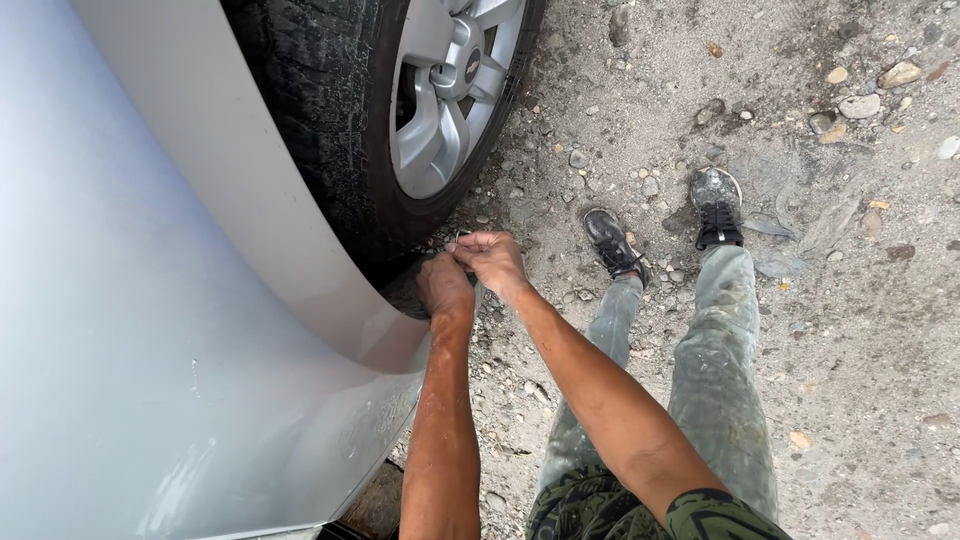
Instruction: The person uses a socket wrench to remove bolts from the front bumper of a silver car with the hood open. They then move to the side of the vehicle and use a small tool to remove fasteners from the wheel arch area.
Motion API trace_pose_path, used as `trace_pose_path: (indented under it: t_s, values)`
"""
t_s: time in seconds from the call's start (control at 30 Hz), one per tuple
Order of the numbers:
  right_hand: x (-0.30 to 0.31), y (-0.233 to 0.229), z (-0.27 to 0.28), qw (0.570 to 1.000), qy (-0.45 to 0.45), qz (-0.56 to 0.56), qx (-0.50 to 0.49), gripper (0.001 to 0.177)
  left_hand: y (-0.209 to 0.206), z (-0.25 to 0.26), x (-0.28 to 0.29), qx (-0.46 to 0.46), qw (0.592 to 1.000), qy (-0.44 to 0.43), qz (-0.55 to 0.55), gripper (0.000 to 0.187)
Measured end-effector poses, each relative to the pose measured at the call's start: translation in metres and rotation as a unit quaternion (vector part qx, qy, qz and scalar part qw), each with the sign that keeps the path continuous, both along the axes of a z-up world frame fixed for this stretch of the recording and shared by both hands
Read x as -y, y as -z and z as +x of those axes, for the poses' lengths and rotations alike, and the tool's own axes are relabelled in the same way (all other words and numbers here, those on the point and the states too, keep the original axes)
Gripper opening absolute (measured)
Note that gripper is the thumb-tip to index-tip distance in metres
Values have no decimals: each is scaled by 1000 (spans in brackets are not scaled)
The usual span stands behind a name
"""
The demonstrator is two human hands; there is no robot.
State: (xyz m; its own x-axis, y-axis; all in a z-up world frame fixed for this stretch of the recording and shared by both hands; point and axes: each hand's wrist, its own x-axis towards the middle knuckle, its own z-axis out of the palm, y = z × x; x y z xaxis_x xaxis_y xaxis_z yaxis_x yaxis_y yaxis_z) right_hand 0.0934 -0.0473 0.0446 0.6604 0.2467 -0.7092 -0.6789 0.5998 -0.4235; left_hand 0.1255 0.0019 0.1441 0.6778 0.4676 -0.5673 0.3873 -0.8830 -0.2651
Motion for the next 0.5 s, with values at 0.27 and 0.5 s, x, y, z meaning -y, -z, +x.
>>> trace_pose_path:
  t_s: [0.27, 0.5]
  values:
    - [5, -6, -5, 996, 2, 2, 85, 23, 33, -7, -30, -87, 993, 51, 54, 36]
    - [-1, -2, -14, 998, 14, 62, 20, 23, 17, -5, -16, -92, 996, -6, 13, 30]
